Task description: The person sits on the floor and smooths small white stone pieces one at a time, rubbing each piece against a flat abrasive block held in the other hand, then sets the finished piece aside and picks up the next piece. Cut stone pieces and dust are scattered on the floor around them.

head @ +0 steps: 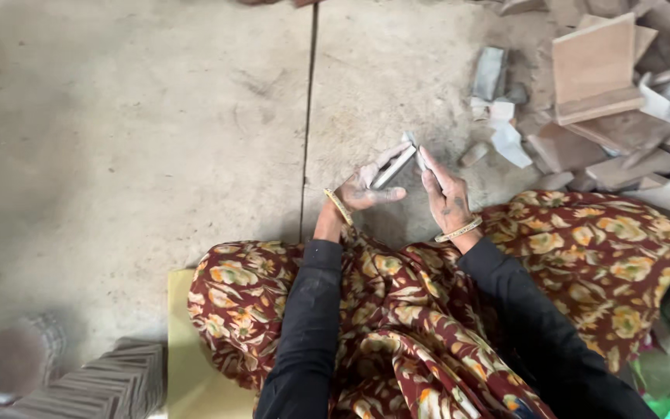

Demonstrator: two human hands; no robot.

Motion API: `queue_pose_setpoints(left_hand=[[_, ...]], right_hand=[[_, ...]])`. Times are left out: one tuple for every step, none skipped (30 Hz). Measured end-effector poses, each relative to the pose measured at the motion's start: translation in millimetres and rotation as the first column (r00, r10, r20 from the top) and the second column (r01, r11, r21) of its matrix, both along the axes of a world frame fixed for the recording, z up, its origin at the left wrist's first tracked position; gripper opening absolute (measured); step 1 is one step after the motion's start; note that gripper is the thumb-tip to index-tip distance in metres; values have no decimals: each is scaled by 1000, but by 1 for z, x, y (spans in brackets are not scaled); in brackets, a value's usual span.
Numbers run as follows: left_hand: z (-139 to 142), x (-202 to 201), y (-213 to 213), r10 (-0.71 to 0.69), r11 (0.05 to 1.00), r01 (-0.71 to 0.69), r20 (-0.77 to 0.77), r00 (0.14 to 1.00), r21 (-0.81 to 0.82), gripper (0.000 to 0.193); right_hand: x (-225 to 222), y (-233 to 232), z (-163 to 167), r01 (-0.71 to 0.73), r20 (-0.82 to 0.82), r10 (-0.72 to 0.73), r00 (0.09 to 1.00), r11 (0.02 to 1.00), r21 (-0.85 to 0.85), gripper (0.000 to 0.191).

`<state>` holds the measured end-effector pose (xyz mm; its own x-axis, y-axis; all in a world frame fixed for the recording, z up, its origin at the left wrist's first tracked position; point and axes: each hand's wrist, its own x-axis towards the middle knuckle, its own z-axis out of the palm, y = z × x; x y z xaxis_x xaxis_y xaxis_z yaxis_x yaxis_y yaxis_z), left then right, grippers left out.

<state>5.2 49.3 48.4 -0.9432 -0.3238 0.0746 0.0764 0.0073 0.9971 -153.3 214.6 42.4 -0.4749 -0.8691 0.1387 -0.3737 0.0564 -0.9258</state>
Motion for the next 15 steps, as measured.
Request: queue_pose_setpoints(left_hand=[[5, 6, -1, -13, 1000, 13, 70, 997, 8, 89], [8, 12, -1, -3, 1000, 2, 63, 998, 25, 89], [10, 16, 1, 8, 999, -11, 57, 998, 48, 90], [10, 17, 2, 22, 998, -25, 45, 999, 64, 90], [9, 17, 3, 57, 998, -59, 44, 997, 39, 88], [8, 15, 5, 90, 996, -91, 42, 995, 11, 85], [6, 11, 7, 122, 992, -121, 39, 992, -15, 82], [3, 7, 8, 174, 980, -161, 106, 979, -119, 76], [1, 3, 10, 229, 956, -189, 166, 959, -224, 69], [-2, -2, 11, 287, 923, -208, 219, 933, -323, 63], [-5, -7, 13, 295, 933, -207, 297, 908, -293, 64], [-8, -12, 16, 300, 942, -211, 376, 877, -261, 65], [-11, -16, 18, 302, 949, -218, 452, 839, -229, 67], [-14, -19, 21, 296, 952, -213, 495, 817, -219, 66], [-18, -21, 23, 293, 955, -212, 537, 791, -209, 67]], right_hand=[[5, -4, 2, -14, -81, 11, 997, 1000, -27, 43], [11, -6, 3, -22, 26, 24, 999, 998, -53, 45], [17, -7, 4, -30, 133, 39, 990, 997, -74, 47], [20, -8, 5, -36, 233, 59, 971, 994, -100, 49], [22, -9, 6, -60, 188, 86, 978, 988, -144, 48], [24, -8, 8, -83, 141, 110, 984, 979, -189, 47], [26, -7, 9, -105, 94, 130, 987, 967, -231, 46], [27, -6, 11, -105, -10, 105, 994, 978, -179, 46], [29, -5, 14, -93, -116, 78, 990, 988, -128, 45], [31, -4, 16, -71, -221, 54, 974, 995, -73, 45], [32, -4, 18, -57, -237, 39, 971, 996, -70, 45], [35, -3, 20, -47, -252, 28, 967, 997, -67, 45], [36, -4, 21, -36, -266, 18, 964, 997, -64, 45], [37, -5, 22, -29, -337, 11, 942, 998, -50, 46], [36, -6, 23, -23, -404, 7, 915, 999, -37, 46]])
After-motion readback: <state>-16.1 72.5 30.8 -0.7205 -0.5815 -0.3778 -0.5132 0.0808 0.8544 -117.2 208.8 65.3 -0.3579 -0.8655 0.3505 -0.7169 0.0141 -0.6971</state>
